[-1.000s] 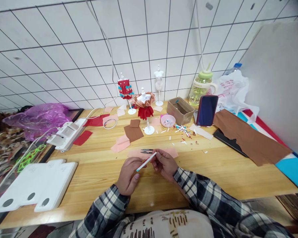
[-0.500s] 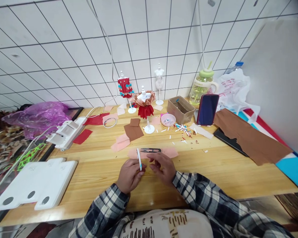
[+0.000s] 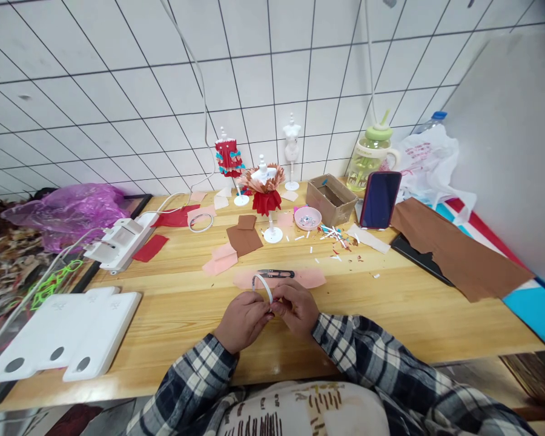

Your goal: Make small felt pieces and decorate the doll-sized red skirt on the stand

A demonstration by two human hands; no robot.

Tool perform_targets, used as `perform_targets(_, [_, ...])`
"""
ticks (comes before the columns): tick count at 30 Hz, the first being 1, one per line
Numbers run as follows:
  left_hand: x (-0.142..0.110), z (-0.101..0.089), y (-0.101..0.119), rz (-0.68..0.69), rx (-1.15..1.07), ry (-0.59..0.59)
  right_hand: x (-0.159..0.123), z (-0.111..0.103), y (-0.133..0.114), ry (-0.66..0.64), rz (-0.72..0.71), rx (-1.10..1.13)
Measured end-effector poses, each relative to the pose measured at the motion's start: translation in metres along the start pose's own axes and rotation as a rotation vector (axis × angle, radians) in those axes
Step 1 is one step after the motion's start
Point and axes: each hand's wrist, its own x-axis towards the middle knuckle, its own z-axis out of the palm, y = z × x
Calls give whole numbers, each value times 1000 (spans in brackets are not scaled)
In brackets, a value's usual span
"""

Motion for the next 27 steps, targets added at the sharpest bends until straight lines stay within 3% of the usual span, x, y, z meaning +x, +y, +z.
perform_targets(5, [-2, 1, -1, -5, -67, -32, 4, -8, -4, 26, 0, -41])
perform_targets(8, [-2, -2, 0, -27, -123, -24, 6, -20, 0, 147, 33, -167])
perform_targets(11, [-2, -4, 1, -54, -159, 17, 10, -46, 12, 254, 75, -327])
perform_targets(12, [-2, -5, 1, -57, -164, 26, 11, -57, 18, 304, 107, -368])
perform_targets(14, [-2, -5, 1, -51, -167, 38, 12, -80, 31, 558, 194, -465])
perform_targets(16, [-2, -4, 1, -32, -161, 54, 14, -101, 45, 694, 238, -584])
perform_targets(20, [0, -4, 0, 17, -143, 92, 13, -119, 60, 624, 268, -749])
perform_targets(27, [3, -8, 2, 73, -84, 86, 10, -106, 58, 566, 227, -647])
